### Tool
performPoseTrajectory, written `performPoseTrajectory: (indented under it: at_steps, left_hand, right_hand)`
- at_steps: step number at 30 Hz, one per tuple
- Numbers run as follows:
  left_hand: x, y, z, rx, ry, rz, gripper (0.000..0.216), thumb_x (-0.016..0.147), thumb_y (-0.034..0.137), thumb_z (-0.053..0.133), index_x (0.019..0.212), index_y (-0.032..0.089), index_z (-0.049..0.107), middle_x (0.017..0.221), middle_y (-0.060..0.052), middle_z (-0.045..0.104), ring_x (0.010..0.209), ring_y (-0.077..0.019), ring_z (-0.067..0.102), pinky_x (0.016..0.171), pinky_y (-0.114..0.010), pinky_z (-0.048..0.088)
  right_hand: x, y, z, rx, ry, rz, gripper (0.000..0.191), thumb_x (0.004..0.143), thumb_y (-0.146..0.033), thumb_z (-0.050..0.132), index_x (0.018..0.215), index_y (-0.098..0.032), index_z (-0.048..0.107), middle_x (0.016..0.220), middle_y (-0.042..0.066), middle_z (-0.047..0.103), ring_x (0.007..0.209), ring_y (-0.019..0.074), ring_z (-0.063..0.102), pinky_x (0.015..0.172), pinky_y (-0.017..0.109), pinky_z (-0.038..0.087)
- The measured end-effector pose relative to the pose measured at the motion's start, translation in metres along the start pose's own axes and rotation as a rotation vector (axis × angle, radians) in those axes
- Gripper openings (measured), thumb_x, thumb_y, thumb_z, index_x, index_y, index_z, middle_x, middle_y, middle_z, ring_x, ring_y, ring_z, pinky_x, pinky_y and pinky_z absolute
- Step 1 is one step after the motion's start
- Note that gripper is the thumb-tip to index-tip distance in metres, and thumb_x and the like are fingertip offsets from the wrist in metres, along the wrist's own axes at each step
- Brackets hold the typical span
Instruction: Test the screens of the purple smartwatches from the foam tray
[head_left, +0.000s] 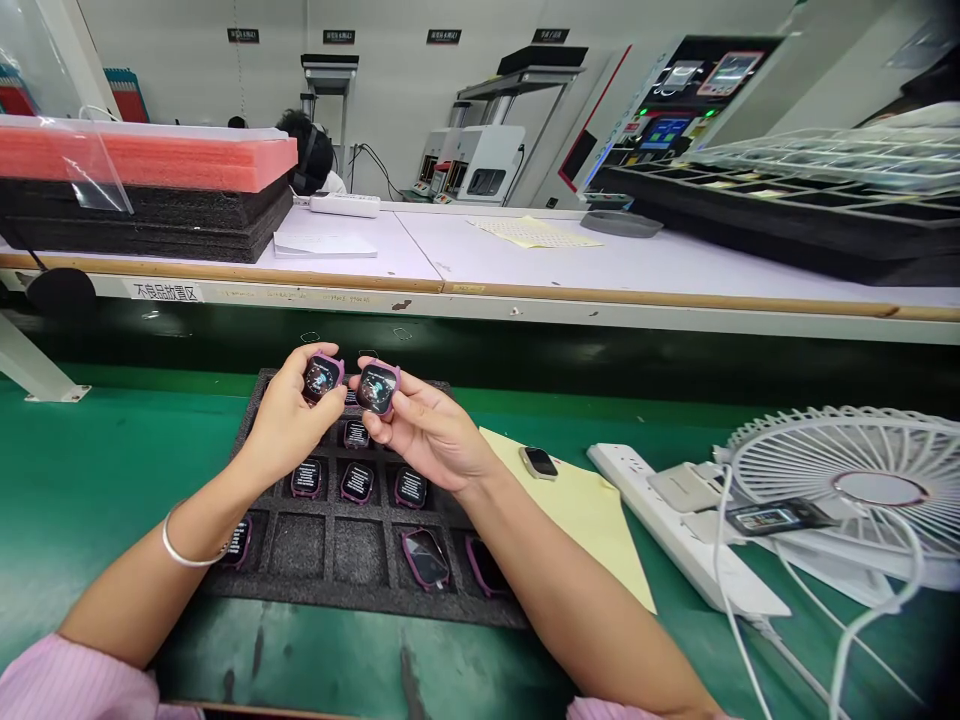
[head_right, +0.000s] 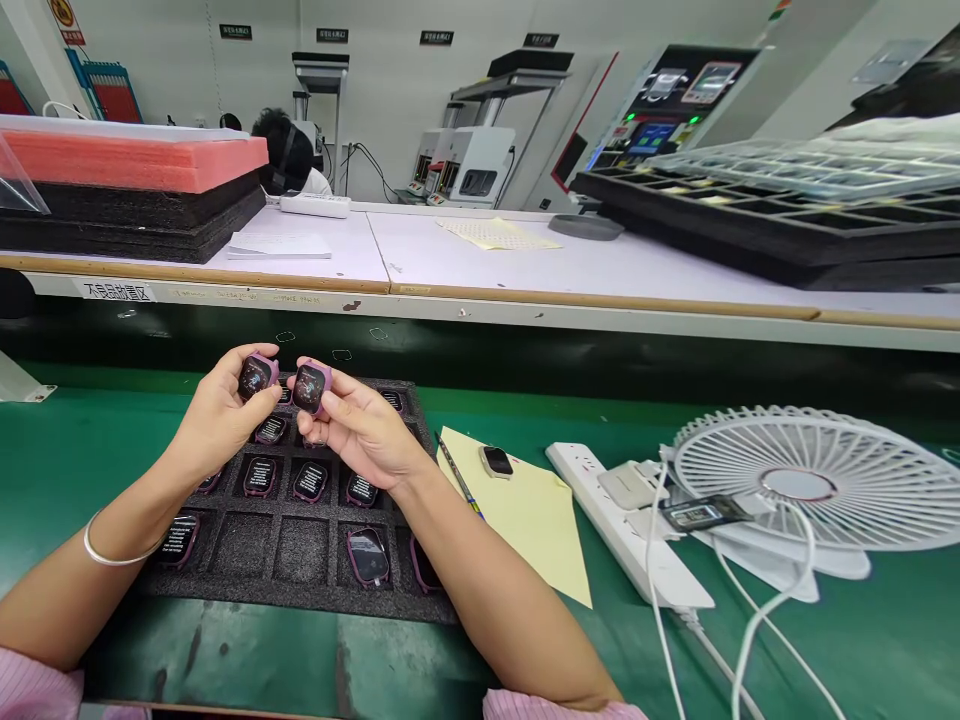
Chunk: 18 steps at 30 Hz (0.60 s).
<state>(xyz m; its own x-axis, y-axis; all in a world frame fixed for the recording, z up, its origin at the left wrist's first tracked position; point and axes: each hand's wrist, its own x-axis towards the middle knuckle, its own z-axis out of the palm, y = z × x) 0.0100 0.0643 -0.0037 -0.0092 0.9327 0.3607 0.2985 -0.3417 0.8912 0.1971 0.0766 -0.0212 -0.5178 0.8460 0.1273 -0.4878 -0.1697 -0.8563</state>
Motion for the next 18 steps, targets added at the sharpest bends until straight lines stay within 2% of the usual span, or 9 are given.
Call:
performPoseTrajectory:
  at_steps: [5,13,18]
  left_hand:
    - [-0.0019,0.0038,0.0010,0.008,0.006,0.009,0.048,0.078,0.026,0.063,0.125,0.016,0.060,0.101,-0.005,0.065,0.082,-0.0152,0.060,0.073,-0.025,0.050]
    - [-0.0054,0.0059,0.0041,-0.049,-0.022,0.053,0.050,0.078,0.030,0.063,0.126,0.015,0.059,0.100,-0.005,0.066,0.087,-0.0159,0.063,0.078,-0.026,0.052]
    - [-0.0065,0.0073,0.0046,-0.103,0.011,0.033,0.054,0.075,0.029,0.065,0.125,0.012,0.060,0.096,-0.004,0.065,0.080,-0.0137,0.059,0.072,-0.024,0.050]
  right_hand:
    - [-0.0011,-0.0001,0.0017,-0.016,-0.027,-0.010,0.052,0.076,-0.040,0.092,0.123,-0.028,0.072,0.114,0.005,0.070,0.075,0.0137,0.059,0.068,0.028,0.052]
    - [-0.0007,0.0033,0.0013,-0.001,-0.056,-0.056,0.051,0.079,-0.040,0.091,0.124,-0.027,0.071,0.111,0.004,0.069,0.072,0.0127,0.056,0.065,0.027,0.051]
    - [-0.0008,0.0025,0.0026,0.061,-0.084,-0.066,0.046,0.079,-0.039,0.092,0.121,-0.028,0.074,0.113,0.003,0.070,0.073,0.0118,0.059,0.064,0.024,0.050]
